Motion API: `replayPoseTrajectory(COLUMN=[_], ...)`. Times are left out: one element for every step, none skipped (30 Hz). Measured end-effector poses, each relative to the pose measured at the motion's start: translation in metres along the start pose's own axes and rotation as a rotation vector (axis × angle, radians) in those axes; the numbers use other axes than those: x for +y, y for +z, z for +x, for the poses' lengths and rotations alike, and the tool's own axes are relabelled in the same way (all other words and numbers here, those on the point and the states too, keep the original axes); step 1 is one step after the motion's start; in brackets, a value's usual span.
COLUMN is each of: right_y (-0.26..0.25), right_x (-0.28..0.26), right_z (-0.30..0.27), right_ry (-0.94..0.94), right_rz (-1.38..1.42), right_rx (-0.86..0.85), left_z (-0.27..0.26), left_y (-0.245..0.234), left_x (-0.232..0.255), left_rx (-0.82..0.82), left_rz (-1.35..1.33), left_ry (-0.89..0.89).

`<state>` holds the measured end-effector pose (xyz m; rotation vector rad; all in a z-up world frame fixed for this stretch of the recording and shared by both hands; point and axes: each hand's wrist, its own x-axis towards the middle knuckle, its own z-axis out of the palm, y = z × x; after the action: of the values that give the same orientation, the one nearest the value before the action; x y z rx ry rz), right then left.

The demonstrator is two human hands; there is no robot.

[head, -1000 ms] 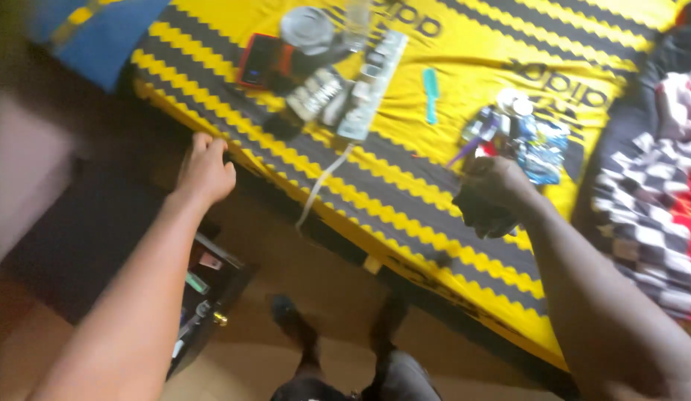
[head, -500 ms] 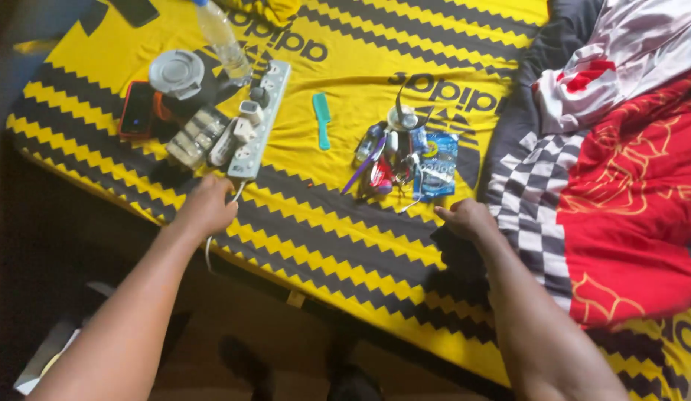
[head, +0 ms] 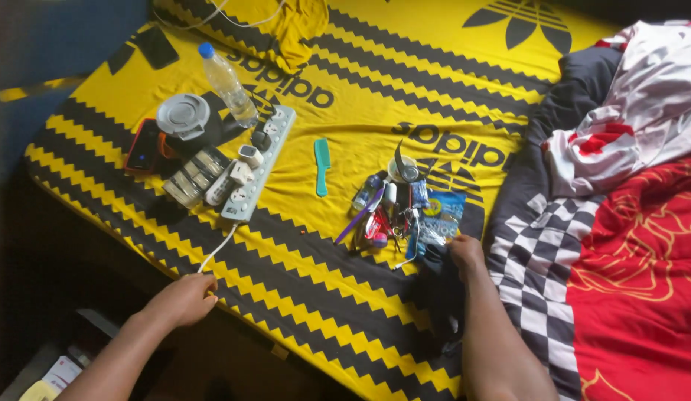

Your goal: Organizing various personal items from a bed into a nightstand drawer.

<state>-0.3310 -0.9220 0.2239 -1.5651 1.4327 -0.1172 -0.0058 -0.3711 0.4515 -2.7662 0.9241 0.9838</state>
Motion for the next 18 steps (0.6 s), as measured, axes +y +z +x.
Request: replayPoseTrajectory(right_y=[-0.011,-0.022,-0.039,-0.052,-0.065,-0.079,-0.093,-0.106,-0.116,-0.119,-0.121,-0.122,-0.113,-0.103,-0.090,-0.076,-0.063,-0.049], right_x=[-0.012,-0.024,-0.035,-0.031,-0.026,-0.020,-0.029,-0.038,-0.047,-0.045,-0.044,-0.042,-0.052,-0.061,-0.071,-0.097,-0.122,-0.147], right_z=[-0.012,-0.026,-0.039,-0.030,-0.023,-0.016,-0.029,-0.043,-0.056,-0.063,-0.069,-0.075,-0.095,-0.115,-0.133,-0.167,-0.201,-0.236], right_ry=[-0.007,0.005,0.016,0.007,0.061,0.116,0.111,0.251,0.385,0.376,0.286,0.196,0.187,0.146,0.101,0.089,0.123,0.157], right_rz=[0.001,0.033,0.065,0.065,0.037,0.010,0.010,0.174,0.343,0.347,0.388,0.428,0.428,0.522,0.616,0.615,0.651,0.686], right_rx=[-0.002,-0.045,-0.076,-0.067,-0.095,-0.124,-0.112,-0.217,-0.329,-0.322,-0.380,-0.439,-0.440,-0.486,-0.538,-0.545,-0.550,-0.557], left_z=[-0.002,-0.005,-0.003,-0.001,0.000,0.000,0.001,0.001,0.000,0.000,-0.001,-0.002,0.002,0.006,0.010,0.011,0.011,0.012], left_y=[-0.005,-0.010,-0.014,-0.017,-0.022,-0.027,-0.028,-0.030,-0.033,-0.033,-0.033,-0.033,-0.026,-0.018,-0.011,-0.010,-0.010,-0.010], left_x=[0.002,0.003,0.007,0.014,0.021,0.029,0.039,0.050,0.058,0.070,0.081,0.092,0.103,0.113,0.120,0.133,0.144,0.155], left_rx=[0.006,-0.026,-0.055,-0.046,-0.063,-0.080,-0.073,-0.080,-0.084,-0.076,-0.082,-0.089,-0.080,-0.107,-0.129,-0.116,-0.188,-0.260], left_rz=[-0.002,0.000,0.000,-0.004,-0.027,-0.049,-0.053,-0.103,-0.150,-0.150,-0.234,-0.316,-0.318,-0.446,-0.573,-0.574,-0.745,-0.916], left_ry=[-0.003,-0.020,-0.026,-0.018,-0.019,-0.019,-0.007,0.003,0.009,0.018,0.052,0.087,0.088,0.141,0.194,0.192,0.204,0.218])
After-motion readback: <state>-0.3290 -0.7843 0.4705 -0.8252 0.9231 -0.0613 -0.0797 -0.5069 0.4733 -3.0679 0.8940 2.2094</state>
